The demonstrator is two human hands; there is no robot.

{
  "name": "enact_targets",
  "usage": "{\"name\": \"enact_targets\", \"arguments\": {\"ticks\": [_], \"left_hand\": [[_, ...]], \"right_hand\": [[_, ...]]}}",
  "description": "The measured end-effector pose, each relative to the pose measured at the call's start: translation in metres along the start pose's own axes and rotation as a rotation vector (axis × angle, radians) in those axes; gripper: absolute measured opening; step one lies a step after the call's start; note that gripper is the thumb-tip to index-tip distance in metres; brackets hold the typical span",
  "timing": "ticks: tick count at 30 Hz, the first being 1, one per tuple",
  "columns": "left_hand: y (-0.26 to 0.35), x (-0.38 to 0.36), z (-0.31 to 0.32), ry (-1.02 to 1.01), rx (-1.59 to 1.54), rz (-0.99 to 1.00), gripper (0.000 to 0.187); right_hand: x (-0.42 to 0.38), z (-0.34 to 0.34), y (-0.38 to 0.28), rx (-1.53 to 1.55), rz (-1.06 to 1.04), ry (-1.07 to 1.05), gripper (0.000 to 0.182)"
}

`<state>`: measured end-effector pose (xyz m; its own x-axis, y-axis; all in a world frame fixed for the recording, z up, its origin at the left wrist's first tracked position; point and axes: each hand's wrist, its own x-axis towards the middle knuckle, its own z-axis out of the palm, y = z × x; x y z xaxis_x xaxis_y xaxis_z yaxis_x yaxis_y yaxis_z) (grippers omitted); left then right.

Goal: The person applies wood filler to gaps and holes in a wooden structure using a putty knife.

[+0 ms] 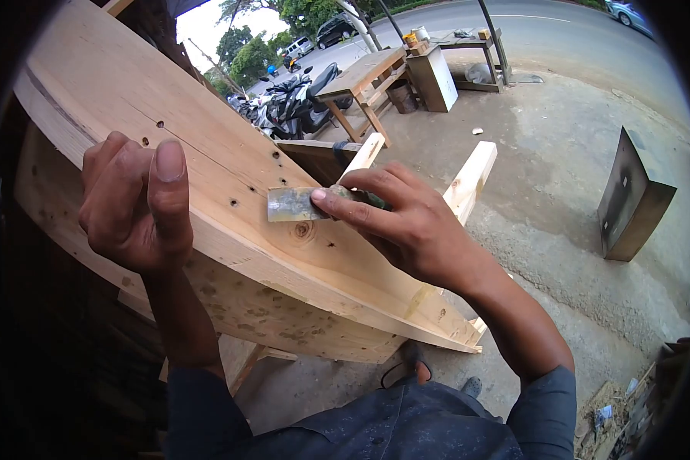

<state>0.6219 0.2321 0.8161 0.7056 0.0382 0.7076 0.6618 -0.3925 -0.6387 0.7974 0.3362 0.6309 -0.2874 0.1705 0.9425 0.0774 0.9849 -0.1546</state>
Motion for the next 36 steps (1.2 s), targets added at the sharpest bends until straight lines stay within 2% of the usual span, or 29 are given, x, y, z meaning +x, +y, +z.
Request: {"name": "enact_targets", "arguments": {"ticks": [2, 10, 11, 13, 14, 18, 21, 22, 24, 28, 31, 36], "left_hand": [[-0.001, 0.000, 0.001, 0.008, -0.003, 0.008, 0.021], [-0.002, 0.003, 0.002, 0.008, -0.010, 0.019, 0.023], [-0.003, 0.003, 0.001, 0.016, -0.001, 0.019, 0.026], [-0.004, 0.003, 0.001, 0.026, 0.004, 0.021, 0.030], [-0.005, 0.003, 0.001, 0.028, 0.010, 0.024, 0.030], [-0.005, 0.002, 0.000, 0.016, 0.027, 0.042, 0.031], [-0.001, 0.001, 0.002, 0.026, -0.007, 0.020, 0.028], [-0.001, 0.000, 0.001, 0.020, -0.007, 0.017, 0.028], [-0.001, 0.000, 0.001, 0.024, 0.002, 0.007, 0.028], [-0.001, 0.000, 0.000, 0.022, -0.001, 0.009, 0.028], [-0.003, 0.001, 0.000, 0.037, 0.002, 0.037, 0.027], [-0.007, 0.000, 0.001, 0.048, 0.007, 0.022, 0.032]], "right_hand": [[0.007, 0.002, -0.002, -0.033, -0.048, 0.031, 0.052], [-0.004, -0.041, -0.028, -0.225, 0.188, -0.293, 0.052], [-0.002, -0.040, -0.030, -0.228, 0.193, -0.292, 0.052], [0.007, -0.034, -0.035, -0.141, 0.132, -0.097, 0.053], [0.010, -0.030, -0.039, -0.143, 0.136, -0.096, 0.053], [0.008, -0.012, -0.047, -0.081, 0.183, -0.148, 0.052], [0.006, -0.031, -0.063, -0.099, 0.281, -0.364, 0.052], [0.009, -0.031, -0.065, -0.094, 0.282, -0.365, 0.052], [0.016, -0.025, -0.067, -0.042, 0.209, -0.161, 0.051], [0.020, -0.004, -0.060, -0.035, 0.188, -0.151, 0.051], [0.009, -0.019, -0.072, -0.087, 0.251, -0.329, 0.050], [0.023, -0.033, -0.069, -0.098, 0.185, -0.307, 0.047]]}}
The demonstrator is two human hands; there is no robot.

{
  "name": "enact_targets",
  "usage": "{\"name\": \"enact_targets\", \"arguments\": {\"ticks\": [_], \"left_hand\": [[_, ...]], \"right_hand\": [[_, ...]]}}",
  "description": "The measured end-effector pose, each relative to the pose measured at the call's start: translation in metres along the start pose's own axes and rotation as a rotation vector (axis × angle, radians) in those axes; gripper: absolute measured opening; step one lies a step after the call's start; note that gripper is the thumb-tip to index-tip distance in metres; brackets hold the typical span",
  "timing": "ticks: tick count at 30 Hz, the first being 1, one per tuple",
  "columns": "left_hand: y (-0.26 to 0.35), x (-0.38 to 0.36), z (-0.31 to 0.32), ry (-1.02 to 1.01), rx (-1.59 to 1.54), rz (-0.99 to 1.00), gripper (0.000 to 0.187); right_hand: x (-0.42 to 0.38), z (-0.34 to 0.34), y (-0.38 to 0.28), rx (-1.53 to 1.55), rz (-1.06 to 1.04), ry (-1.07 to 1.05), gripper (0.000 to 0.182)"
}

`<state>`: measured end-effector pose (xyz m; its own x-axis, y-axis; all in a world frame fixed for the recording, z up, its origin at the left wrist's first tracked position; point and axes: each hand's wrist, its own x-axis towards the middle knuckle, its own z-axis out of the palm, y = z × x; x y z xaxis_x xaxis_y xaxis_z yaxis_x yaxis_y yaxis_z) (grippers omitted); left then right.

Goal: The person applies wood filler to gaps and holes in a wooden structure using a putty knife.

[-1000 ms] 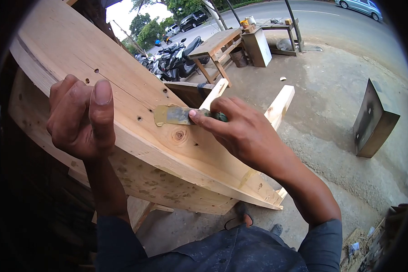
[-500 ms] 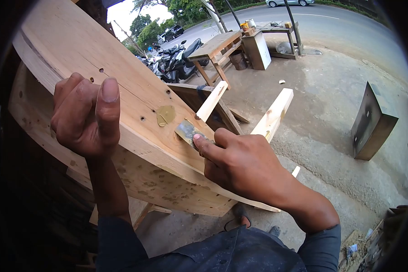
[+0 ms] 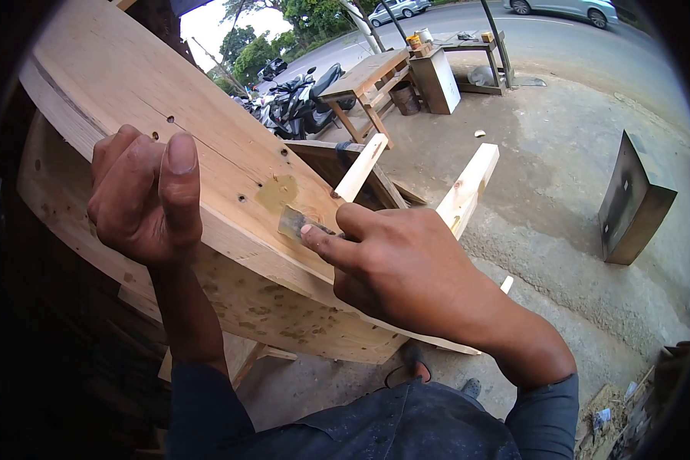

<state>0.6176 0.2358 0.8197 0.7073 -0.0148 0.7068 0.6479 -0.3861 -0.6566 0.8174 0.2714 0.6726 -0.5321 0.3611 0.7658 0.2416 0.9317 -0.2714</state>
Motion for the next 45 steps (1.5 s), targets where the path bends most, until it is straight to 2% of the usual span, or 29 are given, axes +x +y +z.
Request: {"name": "enact_targets", "arguments": {"ticks": [3, 6, 8, 9, 12, 17, 18, 20, 24, 26, 27, 28, 30, 31, 34, 38, 42, 44, 45], "left_hand": [[0.001, 0.002, -0.002, -0.022, 0.008, 0.009, 0.031], [0.002, 0.003, -0.001, -0.015, 0.005, 0.014, 0.030], [0.001, 0.002, 0.000, -0.014, -0.004, 0.007, 0.030], [0.001, 0.001, -0.001, -0.013, -0.009, -0.001, 0.030], [0.007, 0.002, -0.001, -0.045, -0.009, -0.026, 0.025], [0.004, 0.002, -0.001, -0.033, -0.006, -0.006, 0.027], [0.003, 0.003, -0.001, -0.021, 0.003, -0.002, 0.029], [0.001, 0.001, 0.000, -0.010, -0.003, -0.001, 0.029], [0.002, 0.002, -0.001, -0.030, 0.012, -0.001, 0.029], [0.002, 0.002, -0.001, -0.021, 0.015, -0.007, 0.029], [0.002, 0.002, -0.001, -0.022, 0.001, -0.011, 0.029], [0.002, 0.002, -0.001, -0.025, -0.001, -0.009, 0.029], [0.001, 0.001, 0.000, 0.000, -0.016, 0.010, 0.029], [0.002, 0.001, 0.000, 0.001, -0.021, 0.010, 0.029], [0.002, 0.002, -0.001, -0.001, 0.007, 0.001, 0.029], [0.001, 0.001, -0.001, -0.020, 0.004, -0.002, 0.029], [0.001, 0.001, -0.001, -0.011, -0.026, 0.003, 0.030], [0.002, 0.002, -0.002, -0.022, 0.001, -0.002, 0.030], [0.003, 0.003, -0.002, -0.033, 0.025, -0.006, 0.029]], "right_hand": [[-0.004, 0.002, 0.008, 0.025, 0.005, -0.076, 0.047], [-0.002, 0.004, 0.009, 0.013, -0.019, -0.007, 0.050], [0.010, 0.009, 0.010, 0.071, -0.087, 0.173, 0.051], [0.017, 0.012, 0.011, 0.057, -0.134, 0.179, 0.044], [0.024, 0.035, 0.025, 0.004, -0.120, 0.119, 0.045], [0.007, -0.002, 0.005, -0.052, 0.007, -0.062, 0.051], [0.010, -0.002, 0.006, -0.052, 0.012, -0.057, 0.051], [0.021, 0.002, 0.002, -0.004, -0.103, 0.130, 0.040], [0.021, 0.024, 0.006, 0.005, -0.146, 0.100, 0.038], [0.010, 0.004, -0.003, -0.103, -0.028, -0.129, 0.040], [0.009, -0.003, -0.007, -0.085, 0.020, -0.141, 0.049], [0.011, -0.003, -0.007, -0.082, 0.022, -0.139, 0.049], [0.020, -0.005, -0.004, 0.023, -0.024, 0.066, 0.050], [0.026, 0.001, -0.001, 0.014, -0.032, 0.092, 0.048], [0.019, 0.018, 0.003, 0.021, -0.017, 0.027, 0.046], [0.007, -0.006, -0.009, -0.021, 0.048, -0.135, 0.047], [0.017, 0.015, 0.010, 0.060, 0.009, 0.080, 0.049], [0.010, 0.020, 0.008, 0.031, 0.002, 0.074, 0.050], [0.004, 0.017, 0.002, 0.009, 0.049, -0.017, 0.051]]}}
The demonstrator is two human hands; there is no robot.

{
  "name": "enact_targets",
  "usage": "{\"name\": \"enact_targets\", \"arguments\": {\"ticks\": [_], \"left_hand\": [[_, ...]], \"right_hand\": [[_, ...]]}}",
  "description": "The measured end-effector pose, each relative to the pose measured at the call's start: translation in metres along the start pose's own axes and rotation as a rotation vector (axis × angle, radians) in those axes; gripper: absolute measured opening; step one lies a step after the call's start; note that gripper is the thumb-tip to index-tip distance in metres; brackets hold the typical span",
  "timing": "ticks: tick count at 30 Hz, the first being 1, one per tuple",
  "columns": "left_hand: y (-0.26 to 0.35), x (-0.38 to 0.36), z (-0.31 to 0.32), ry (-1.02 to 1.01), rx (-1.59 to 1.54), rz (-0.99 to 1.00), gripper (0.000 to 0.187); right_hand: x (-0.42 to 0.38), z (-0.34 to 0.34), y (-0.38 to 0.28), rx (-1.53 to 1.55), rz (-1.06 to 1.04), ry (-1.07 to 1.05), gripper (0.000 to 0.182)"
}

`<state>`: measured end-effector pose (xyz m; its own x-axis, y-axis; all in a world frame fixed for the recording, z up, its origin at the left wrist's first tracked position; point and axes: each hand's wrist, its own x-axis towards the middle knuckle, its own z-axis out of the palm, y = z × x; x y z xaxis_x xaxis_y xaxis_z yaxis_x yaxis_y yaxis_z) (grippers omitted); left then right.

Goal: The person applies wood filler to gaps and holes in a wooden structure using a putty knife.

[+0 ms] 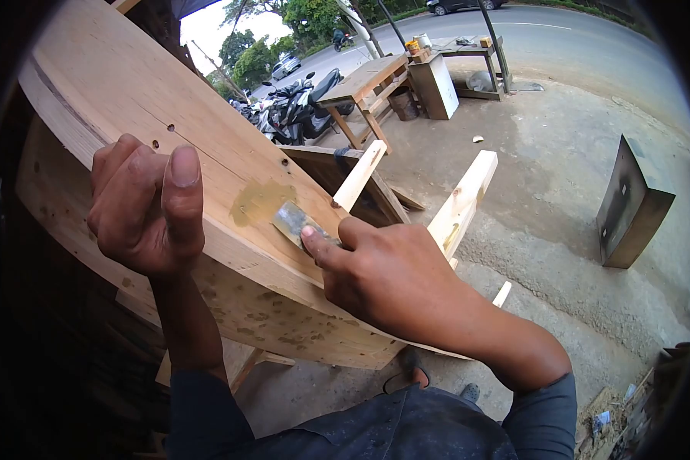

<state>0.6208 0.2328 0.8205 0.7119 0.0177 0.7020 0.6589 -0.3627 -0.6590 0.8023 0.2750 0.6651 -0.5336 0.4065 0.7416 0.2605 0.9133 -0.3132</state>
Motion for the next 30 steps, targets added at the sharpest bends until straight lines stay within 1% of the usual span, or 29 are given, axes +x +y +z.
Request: {"name": "enact_targets", "arguments": {"ticks": [1, 2, 3, 5, 6, 8, 9, 12, 13, 15, 16, 17, 19, 21, 23, 24, 26, 27, 29, 30], "left_hand": [[0.000, -0.001, 0.000, 0.000, 0.002, -0.001, 0.029], [-0.001, -0.002, 0.000, 0.001, 0.000, -0.004, 0.030], [-0.002, -0.002, 0.001, 0.004, -0.004, -0.004, 0.030], [-0.002, -0.001, 0.003, 0.025, -0.027, 0.004, 0.030], [-0.003, -0.003, 0.003, 0.043, -0.043, 0.006, 0.030], [-0.002, -0.001, 0.002, 0.039, -0.047, 0.012, 0.029], [-0.002, -0.001, 0.002, 0.035, -0.051, 0.018, 0.029], [-0.001, 0.000, 0.003, 0.032, -0.030, 0.003, 0.028], [0.000, -0.001, 0.002, 0.028, -0.034, 0.004, 0.028], [-0.001, -0.002, 0.001, 0.024, -0.026, -0.010, 0.029], [0.000, -0.001, 0.002, 0.026, -0.030, -0.010, 0.029], [0.000, 0.000, 0.002, 0.029, -0.040, 0.001, 0.029], [0.000, 0.001, 0.001, 0.030, -0.043, 0.012, 0.029], [0.000, 0.001, 0.000, 0.012, -0.013, 0.008, 0.030], [0.000, 0.000, 0.000, 0.013, -0.011, 0.006, 0.030], [-0.001, 0.000, 0.001, 0.011, -0.017, 0.009, 0.030], [-0.001, 0.000, 0.001, 0.017, -0.036, 0.018, 0.030], [-0.001, -0.001, 0.000, 0.024, -0.044, 0.018, 0.030], [0.000, 0.000, 0.000, 0.016, -0.034, 0.013, 0.030], [0.000, 0.001, -0.001, 0.008, -0.025, 0.011, 0.030]], "right_hand": [[-0.005, -0.005, -0.004, -0.023, 0.050, -0.090, 0.051], [-0.008, -0.011, -0.005, -0.012, 0.051, -0.142, 0.052], [-0.009, -0.010, -0.005, -0.012, 0.054, -0.139, 0.052], [-0.009, -0.006, -0.002, 0.028, 0.007, 0.049, 0.052], [-0.008, 0.004, 0.004, 0.027, 0.010, 0.048, 0.052], [-0.003, 0.024, 0.020, 0.033, -0.079, 0.134, 0.052], [-0.006, 0.023, 0.019, 0.032, -0.080, 0.133, 0.052], [-0.017, 0.002, 0.008, 0.033, 0.028, -0.028, 0.051], [-0.018, -0.001, 0.005, 0.036, 0.032, -0.027, 0.051], [-0.013, -0.006, 0.005, 0.057, 0.020, 0.092, 0.052], [-0.008, -0.002, 0.006, 0.095, 0.011, 0.193, 0.052], [-0.007, 0.004, 0.010, 0.093, 0.011, 0.192, 0.052], [-0.003, 0.015, 0.016, 0.048, 0.001, 0.144, 0.052], [-0.009, 0.009, 0.011, 0.052, 0.012, 0.103, 0.054], [-0.014, -0.010, 0.002, 0.029, 0.055, -0.048, 0.055], [-0.012, -0.007, 0.001, 0.032, 0.059, -0.046, 0.055], [-0.006, 0.002, 0.003, 0.128, -0.026, 0.215, 0.052], [-0.006, 0.009, 0.007, 0.126, -0.023, 0.213, 0.052], [-0.004, 0.022, 0.016, 0.041, -0.037, 0.114, 0.053], [-0.007, 0.016, 0.013, 0.041, -0.042, 0.115, 0.053]]}}
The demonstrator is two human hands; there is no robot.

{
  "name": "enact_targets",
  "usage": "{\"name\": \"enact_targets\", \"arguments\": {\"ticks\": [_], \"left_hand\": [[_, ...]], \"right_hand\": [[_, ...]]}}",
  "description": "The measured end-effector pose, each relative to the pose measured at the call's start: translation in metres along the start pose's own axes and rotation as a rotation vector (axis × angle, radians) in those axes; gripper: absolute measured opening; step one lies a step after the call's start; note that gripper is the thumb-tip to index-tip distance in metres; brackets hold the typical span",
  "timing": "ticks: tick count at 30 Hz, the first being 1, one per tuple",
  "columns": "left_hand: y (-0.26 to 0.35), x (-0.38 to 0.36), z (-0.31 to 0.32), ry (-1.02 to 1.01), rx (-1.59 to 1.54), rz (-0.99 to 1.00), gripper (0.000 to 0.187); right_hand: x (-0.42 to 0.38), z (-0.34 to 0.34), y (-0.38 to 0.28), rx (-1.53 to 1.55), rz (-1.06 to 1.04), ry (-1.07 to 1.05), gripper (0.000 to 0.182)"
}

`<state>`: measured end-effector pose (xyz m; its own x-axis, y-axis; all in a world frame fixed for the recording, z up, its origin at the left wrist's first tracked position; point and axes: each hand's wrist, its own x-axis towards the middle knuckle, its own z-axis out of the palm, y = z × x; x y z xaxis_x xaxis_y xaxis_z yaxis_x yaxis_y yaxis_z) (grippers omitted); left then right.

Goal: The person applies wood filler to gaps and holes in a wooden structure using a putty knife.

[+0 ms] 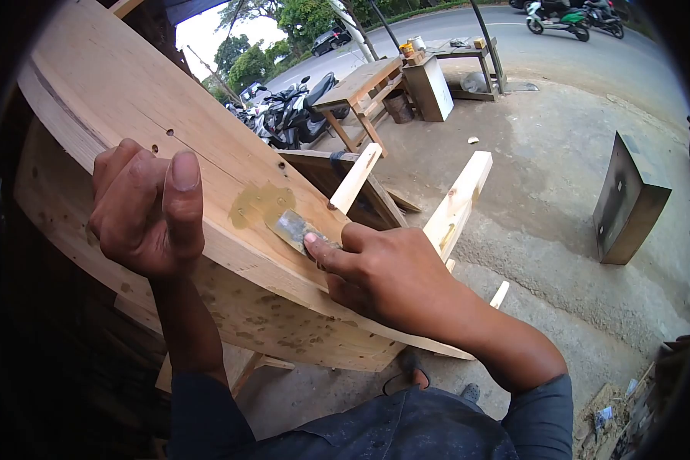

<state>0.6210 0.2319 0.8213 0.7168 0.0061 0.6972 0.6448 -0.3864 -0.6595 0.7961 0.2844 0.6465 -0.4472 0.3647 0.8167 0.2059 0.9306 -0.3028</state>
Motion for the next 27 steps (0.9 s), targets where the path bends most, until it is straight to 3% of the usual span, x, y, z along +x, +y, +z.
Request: {"name": "enact_targets", "arguments": {"ticks": [3, 6, 9, 13, 15, 17, 21, 23, 27], "left_hand": [[-0.002, -0.001, 0.002, 0.004, 0.006, 0.004, 0.030], [0.000, -0.002, 0.001, 0.008, 0.017, -0.008, 0.030], [0.001, 0.000, 0.001, 0.016, -0.004, 0.001, 0.030], [-0.001, -0.001, 0.001, -0.004, 0.013, 0.010, 0.029], [0.001, -0.001, 0.001, -0.010, 0.012, -0.010, 0.028], [0.001, -0.001, 0.002, -0.001, 0.000, -0.006, 0.027], [0.000, -0.002, 0.001, 0.009, 0.006, -0.006, 0.027], [0.000, -0.001, 0.001, 0.001, 0.011, -0.010, 0.027], [0.002, -0.001, 0.001, 0.005, 0.006, -0.020, 0.027]], "right_hand": [[-0.005, -0.020, -0.012, -0.026, 0.062, -0.141, 0.053], [0.007, -0.023, -0.010, 0.056, 0.021, 0.052, 0.055], [0.020, -0.012, -0.004, 0.012, 0.001, 0.100, 0.054], [0.012, -0.017, -0.014, -0.063, 0.083, -0.085, 0.057], [0.011, -0.021, -0.017, -0.030, 0.068, -0.073, 0.056], [0.016, -0.020, -0.016, 0.026, 0.029, 0.087, 0.053], [0.018, -0.008, -0.007, -0.019, 0.024, 0.080, 0.053], [0.012, -0.014, -0.010, -0.030, 0.069, -0.023, 0.053], [0.015, -0.017, -0.013, 0.024, 0.046, 0.037, 0.054]]}}
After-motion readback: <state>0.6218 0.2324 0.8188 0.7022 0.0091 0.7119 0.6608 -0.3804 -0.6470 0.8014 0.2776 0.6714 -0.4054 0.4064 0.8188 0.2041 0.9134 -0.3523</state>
